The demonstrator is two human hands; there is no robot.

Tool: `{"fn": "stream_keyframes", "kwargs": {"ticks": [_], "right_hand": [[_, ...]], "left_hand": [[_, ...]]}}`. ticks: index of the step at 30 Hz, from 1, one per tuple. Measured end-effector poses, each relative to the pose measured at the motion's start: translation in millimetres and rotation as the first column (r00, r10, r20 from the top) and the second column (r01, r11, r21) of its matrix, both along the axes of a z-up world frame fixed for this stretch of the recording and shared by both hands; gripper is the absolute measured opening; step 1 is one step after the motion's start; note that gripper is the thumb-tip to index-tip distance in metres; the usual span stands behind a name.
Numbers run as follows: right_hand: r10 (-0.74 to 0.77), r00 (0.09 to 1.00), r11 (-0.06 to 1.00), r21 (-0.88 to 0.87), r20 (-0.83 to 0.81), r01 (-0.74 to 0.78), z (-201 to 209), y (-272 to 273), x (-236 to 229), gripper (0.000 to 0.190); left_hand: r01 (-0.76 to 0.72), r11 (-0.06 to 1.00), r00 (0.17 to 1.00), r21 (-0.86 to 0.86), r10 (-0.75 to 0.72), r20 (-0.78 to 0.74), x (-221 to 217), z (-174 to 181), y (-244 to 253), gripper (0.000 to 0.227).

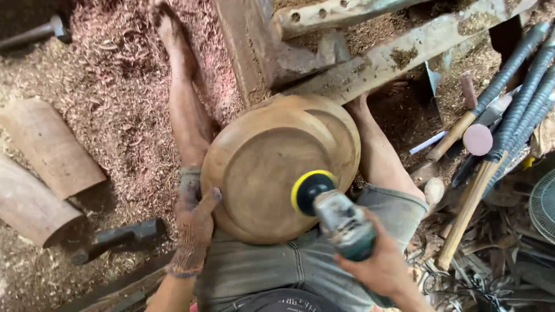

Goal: Sanding the surface of a wooden bowl using a power sander.

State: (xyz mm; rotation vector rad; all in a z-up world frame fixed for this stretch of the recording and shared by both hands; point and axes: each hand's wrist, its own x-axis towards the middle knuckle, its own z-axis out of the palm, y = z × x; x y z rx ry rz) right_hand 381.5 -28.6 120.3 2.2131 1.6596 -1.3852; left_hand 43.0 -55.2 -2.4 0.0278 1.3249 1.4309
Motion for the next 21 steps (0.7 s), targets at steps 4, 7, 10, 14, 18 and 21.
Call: {"fn": "stream_keyframes", "kwargs": {"ticks": [4, 7, 10, 14, 18, 21], "right_hand": [[0.133, 0.982, 0.991, 0.013, 0.137, -0.136, -7.4, 5.6, -24.0, 0.106], [0.163, 0.974, 0.986, -0.063, 0.157, -0.155, -7.0, 25.6, -41.9, 0.102], [0.212, 0.973, 0.975, 0.042, 0.086, -0.217, -6.8, 53.8, -60.7, 0.097], [0.29, 0.957, 0.949, 0.12, 0.026, -0.291, -5.0, 74.6, -73.4, 0.096], [0.275, 0.961, 0.961, -0.025, 0.026, -0.274, 0.4, 53.5, -58.8, 0.1], [0.261, 0.962, 0.965, -0.02, 0.082, -0.26, -7.1, 38.4, -41.0, 0.104]], "left_hand": [[0.01, 0.999, 1.0, 0.051, -0.009, -0.02, -2.7, -17.7, -6.7, 0.038], [0.076, 0.987, 0.985, -0.143, -0.097, -0.144, -6.2, -17.4, -6.4, 0.03], [0.064, 0.994, 0.998, 0.083, -0.063, -0.012, -6.0, -14.6, -6.7, 0.036], [0.059, 0.997, 0.998, 0.047, -0.059, -0.009, -3.7, -17.3, -10.6, 0.037], [0.046, 0.999, 0.999, 0.022, -0.046, -0.005, -4.5, -11.2, -7.4, 0.034], [0.113, 0.99, 0.986, -0.085, -0.122, -0.117, -7.8, -13.5, -8.3, 0.04]]}}
